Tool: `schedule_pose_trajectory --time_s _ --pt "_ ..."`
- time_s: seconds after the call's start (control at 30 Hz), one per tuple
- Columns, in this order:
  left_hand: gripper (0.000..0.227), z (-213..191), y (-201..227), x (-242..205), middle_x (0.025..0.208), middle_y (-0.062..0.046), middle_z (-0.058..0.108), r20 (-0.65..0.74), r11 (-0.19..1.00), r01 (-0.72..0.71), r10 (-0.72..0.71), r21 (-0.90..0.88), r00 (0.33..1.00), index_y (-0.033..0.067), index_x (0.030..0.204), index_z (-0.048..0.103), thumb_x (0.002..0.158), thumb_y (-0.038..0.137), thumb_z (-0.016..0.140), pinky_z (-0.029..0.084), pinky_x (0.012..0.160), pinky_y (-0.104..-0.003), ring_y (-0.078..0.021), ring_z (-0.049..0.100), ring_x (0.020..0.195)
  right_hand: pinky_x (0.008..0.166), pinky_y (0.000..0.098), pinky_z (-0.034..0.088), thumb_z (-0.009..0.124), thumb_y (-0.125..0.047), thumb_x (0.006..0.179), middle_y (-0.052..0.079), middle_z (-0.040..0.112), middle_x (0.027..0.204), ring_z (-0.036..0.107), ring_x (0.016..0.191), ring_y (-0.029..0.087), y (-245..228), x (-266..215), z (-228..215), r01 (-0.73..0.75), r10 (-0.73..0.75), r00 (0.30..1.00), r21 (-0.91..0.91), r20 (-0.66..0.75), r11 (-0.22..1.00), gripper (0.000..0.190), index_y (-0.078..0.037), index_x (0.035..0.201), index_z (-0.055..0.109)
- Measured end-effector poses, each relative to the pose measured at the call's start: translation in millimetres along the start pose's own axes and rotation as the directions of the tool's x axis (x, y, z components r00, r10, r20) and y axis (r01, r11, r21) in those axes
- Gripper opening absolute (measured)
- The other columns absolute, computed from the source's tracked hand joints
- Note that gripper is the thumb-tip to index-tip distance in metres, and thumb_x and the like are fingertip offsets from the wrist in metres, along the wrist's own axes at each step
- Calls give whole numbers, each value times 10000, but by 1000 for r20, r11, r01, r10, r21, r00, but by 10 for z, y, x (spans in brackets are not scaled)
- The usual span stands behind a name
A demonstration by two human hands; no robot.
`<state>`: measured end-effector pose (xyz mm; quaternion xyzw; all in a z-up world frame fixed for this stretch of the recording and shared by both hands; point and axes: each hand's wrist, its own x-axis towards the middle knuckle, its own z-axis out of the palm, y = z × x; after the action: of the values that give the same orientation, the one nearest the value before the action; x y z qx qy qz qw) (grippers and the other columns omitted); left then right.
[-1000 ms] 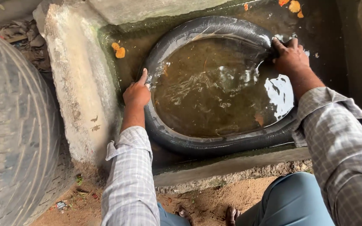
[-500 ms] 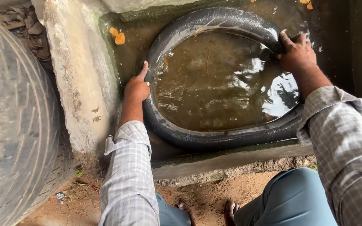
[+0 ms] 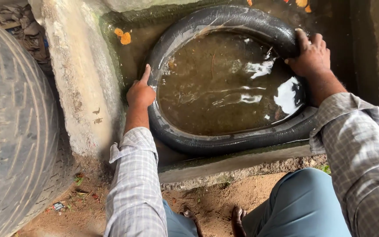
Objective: The person submerges a tire inner tube in a water-filled concrete trough, rotating and pressing it under water to check for air bubbles, then lifts the tube out of the trough, carries it across the yard, and sits pressing along its edge near a basin.
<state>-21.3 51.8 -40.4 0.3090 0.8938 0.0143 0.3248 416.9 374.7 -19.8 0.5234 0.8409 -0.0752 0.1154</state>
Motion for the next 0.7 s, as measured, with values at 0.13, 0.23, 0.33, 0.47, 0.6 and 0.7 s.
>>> schedule_pose_trajectory --time_s 0.13,0.23,0.33,0.47,0.6,0.7 --pt "913 45 -86 -24 1364 -203 606 -55 1000 -6 4 -28 998 529 1612 195 896 137 602 473 1072 -454 -374 607 1246 1075 547 360 924 -554 693 260 458 1388 420 1319 452 436 97 370 -14 14 999 4 -40 1000 1070 -52 1522 471" --pt "914 -143 39 -270 1372 -205 600 -40 999 43 -42 14 998 513 1633 168 908 157 595 494 1038 -497 -399 618 1222 1087 535 387 921 -581 678 222 506 1361 447 1327 427 407 -8 320 -24 26 999 32 -48 999 978 -56 1422 564" --pt "958 -134 -65 -365 1393 -225 570 -109 998 63 -64 -18 992 406 1654 149 864 159 631 487 1029 -503 -415 607 1212 1043 528 408 929 -550 665 188 532 1336 469 1306 396 347 -180 294 14 -13 988 9 -155 1000 931 -65 1388 600" --pt "948 -71 -265 -430 1445 -244 535 -235 992 4 -34 -126 971 246 1664 178 857 209 673 487 1045 -499 -436 598 1219 1038 518 413 925 -471 685 159 541 1345 479 1312 367 197 -473 -14 53 -36 962 58 -270 997 875 -101 1413 608" --pt "926 -183 -245 -568 1530 -210 459 -306 973 36 -106 -226 946 197 1610 255 814 280 720 445 1064 -524 -417 521 1317 1047 515 407 930 -380 704 160 538 1319 482 1279 375 121 -741 -448 54 -3 915 117 -403 992 839 -94 1418 594" --pt "924 -160 -286 -537 1474 -221 486 -439 961 -73 -53 -266 897 138 1577 320 781 317 753 416 1103 -522 -432 494 1333 1071 516 408 923 -327 727 157 533 1327 484 1289 375 92 -984 -861 20 64 892 182 -447 983 764 -97 1376 591"
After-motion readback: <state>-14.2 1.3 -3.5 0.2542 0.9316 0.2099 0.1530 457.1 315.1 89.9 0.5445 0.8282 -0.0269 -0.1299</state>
